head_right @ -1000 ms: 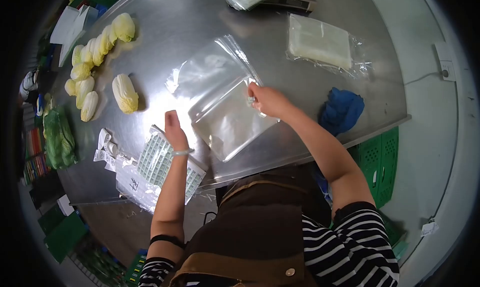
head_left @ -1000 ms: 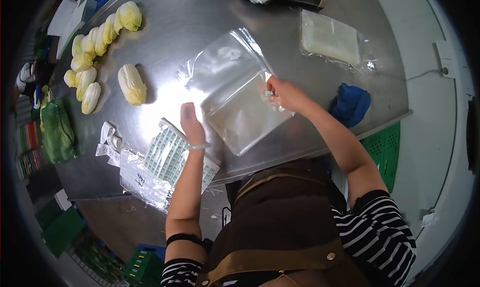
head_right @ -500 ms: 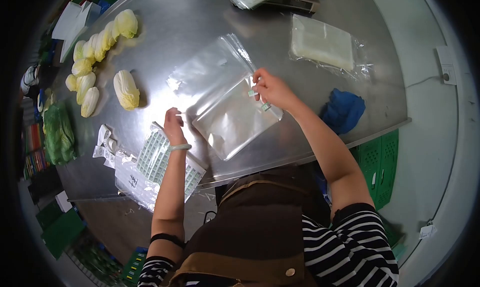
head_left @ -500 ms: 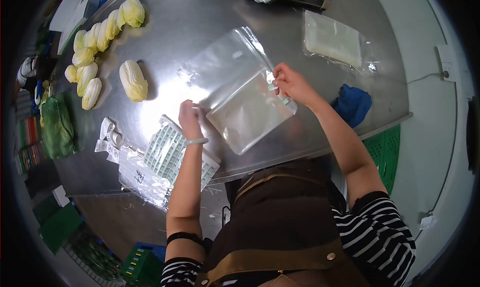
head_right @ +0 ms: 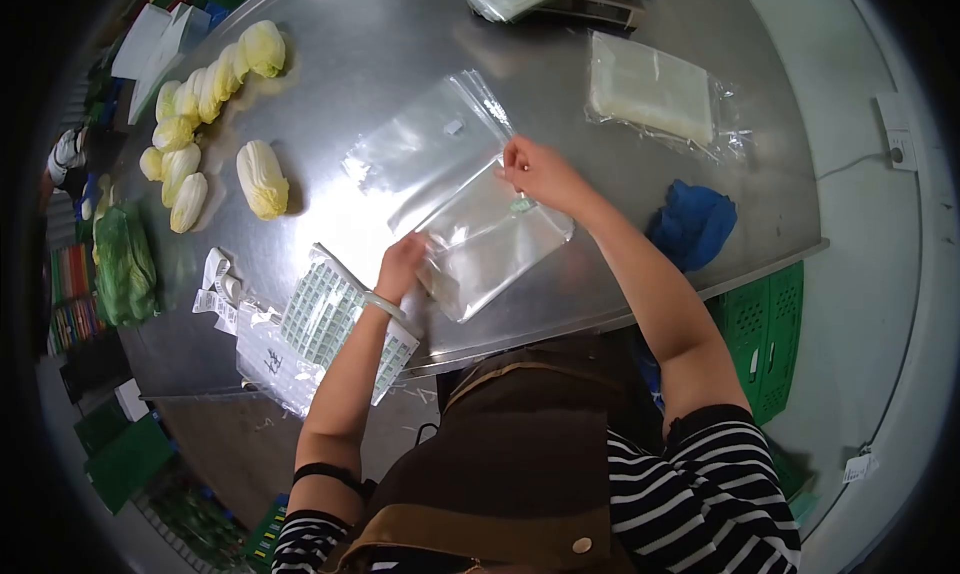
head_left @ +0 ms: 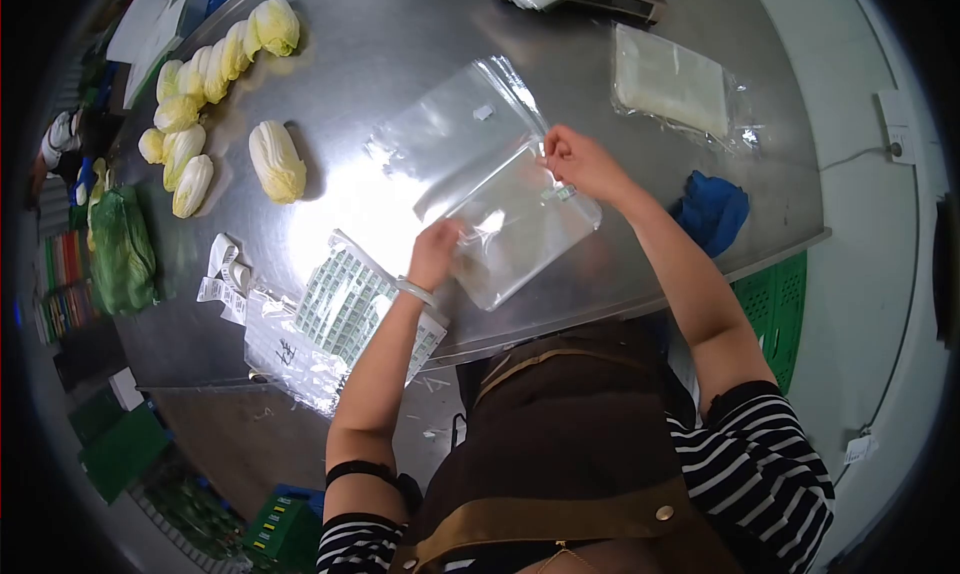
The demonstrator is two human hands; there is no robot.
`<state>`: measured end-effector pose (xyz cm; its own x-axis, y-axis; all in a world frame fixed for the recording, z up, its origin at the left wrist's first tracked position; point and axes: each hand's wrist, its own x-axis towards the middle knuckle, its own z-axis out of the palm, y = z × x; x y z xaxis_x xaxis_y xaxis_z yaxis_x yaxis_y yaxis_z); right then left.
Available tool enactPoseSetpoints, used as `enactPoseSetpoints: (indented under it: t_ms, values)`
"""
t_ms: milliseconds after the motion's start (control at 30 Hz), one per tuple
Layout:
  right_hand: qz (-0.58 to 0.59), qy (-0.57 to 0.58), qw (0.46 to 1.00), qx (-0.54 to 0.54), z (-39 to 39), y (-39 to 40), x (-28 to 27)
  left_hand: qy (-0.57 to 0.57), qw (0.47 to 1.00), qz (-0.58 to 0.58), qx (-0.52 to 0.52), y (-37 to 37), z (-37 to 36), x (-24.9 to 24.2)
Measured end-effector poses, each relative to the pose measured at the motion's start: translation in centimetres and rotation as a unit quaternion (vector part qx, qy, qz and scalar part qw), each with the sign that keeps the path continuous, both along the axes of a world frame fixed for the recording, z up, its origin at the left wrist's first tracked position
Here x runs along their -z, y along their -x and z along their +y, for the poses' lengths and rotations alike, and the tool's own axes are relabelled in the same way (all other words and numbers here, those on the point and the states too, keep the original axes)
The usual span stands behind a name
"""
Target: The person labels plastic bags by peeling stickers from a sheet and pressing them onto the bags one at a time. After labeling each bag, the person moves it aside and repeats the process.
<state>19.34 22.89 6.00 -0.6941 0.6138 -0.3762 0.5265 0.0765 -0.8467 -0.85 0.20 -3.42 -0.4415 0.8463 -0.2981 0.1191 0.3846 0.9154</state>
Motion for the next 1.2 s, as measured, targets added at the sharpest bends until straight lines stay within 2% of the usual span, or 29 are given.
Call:
enactPoseSetpoints:
  t_ms: [33,67,133,167,200,233,267,300,333,367,400,467,500,600,633,667,700,733,767,867,1000,1067,1133,1167,1200]
  values:
    - [0.048,0.066,0.996,0.021,-0.1,-0.1,-1.1,-0.011,0.985,-0.114,-0.125,1.4,0.8,-1.3]
    - [0.097,0.129,0.986,0.044,-0.2,-0.3,-1.7,-0.021,0.943,-0.223,-0.247,2.7,1.7,-3.5]
    - [0.054,0.001,0.997,-0.057,-0.2,-0.6,0.9,-0.096,0.923,-0.112,-0.355,3.4,2.1,-5.9]
    - [0.033,-0.063,0.991,-0.109,-0.3,-0.6,2.6,-0.104,0.948,-0.022,-0.300,2.8,2.0,-6.1]
    - [0.021,-0.097,0.986,-0.130,-0.4,-0.7,4.1,-0.117,0.973,0.060,-0.191,2.2,1.6,-5.6]
    - [0.010,-0.129,0.980,-0.151,-0.7,-0.6,5.2,-0.097,0.986,0.079,-0.106,0.8,1.0,-5.1]
    - [-0.001,-0.159,0.972,-0.171,-0.9,-0.7,6.3,-0.029,0.998,0.043,0.039,-0.2,-0.1,-4.3]
    - [-0.002,-0.137,0.980,-0.147,-1.1,-0.5,6.4,-0.027,0.978,0.108,0.177,-1.2,-0.2,-4.4]
    - [-0.003,-0.115,0.986,-0.122,-1.5,-0.4,6.6,-0.126,0.910,0.278,0.279,-2.1,0.1,-4.7]
    - [-0.007,-0.092,0.991,-0.097,-1.8,-0.3,6.7,-0.106,0.904,0.299,0.286,-2.4,-0.1,-4.5]
    - [-0.037,-0.154,0.981,-0.115,-2.0,-0.1,6.6,-0.088,0.897,0.321,0.292,-2.5,-0.2,-4.2]
    - [-0.097,-0.280,0.943,-0.151,-1.8,0.2,6.1,-0.085,0.915,0.264,0.293,-2.0,0.1,-3.5]
    - [-0.115,-0.269,0.943,-0.158,-1.6,0.3,6.0,-0.084,0.923,0.238,0.290,-1.6,0.2,-3.2]
    - [-0.137,-0.245,0.947,-0.154,-1.1,0.8,6.3,-0.018,0.995,0.038,0.095,-0.6,0.4,-2.3]
    - [-0.125,-0.239,0.953,-0.138,-1.2,0.8,6.6,-0.045,0.989,0.141,0.007,0.2,1.2,-2.6]
    - [-0.114,-0.231,0.958,-0.122,-1.3,0.7,7.0,-0.053,0.959,0.277,-0.027,1.8,2.0,-2.9]
    - [-0.159,-0.280,0.937,-0.134,-1.6,0.8,6.5,-0.015,0.917,0.394,-0.052,2.9,3.3,-3.5]
    - [-0.203,-0.329,0.910,-0.147,-2.0,1.1,5.2,0.002,0.895,0.441,-0.066,3.9,4.1,-3.1]
    - [-0.245,-0.378,0.878,-0.160,-2.1,1.4,4.1,0.011,0.880,0.472,-0.055,5.0,4.8,-2.3]
    - [-0.305,-0.356,0.862,-0.194,-1.2,1.2,2.7,0.075,0.823,0.561,0.053,5.7,5.7,-1.4]
    - [-0.235,-0.360,0.886,-0.177,-2.2,-0.7,1.8,-0.020,0.839,0.537,0.082,5.6,6.3,-2.1]
    - [-0.179,-0.351,0.902,-0.174,-2.9,-1.8,0.6,-0.121,0.878,0.457,0.070,4.4,5.6,-3.2]
    - [-0.126,-0.335,0.928,-0.103,-3.5,-3.1,-0.5,-0.198,0.907,0.358,0.097,3.5,4.3,-4.5]
    - [-0.099,-0.326,0.938,-0.068,-3.6,-3.6,-1.0,-0.175,0.939,0.270,0.124,2.5,3.2,-5.4]
    - [-0.063,-0.284,0.957,0.005,-3.4,-4.0,-1.7,-0.145,0.948,0.236,0.154,1.4,2.0,-6.5]
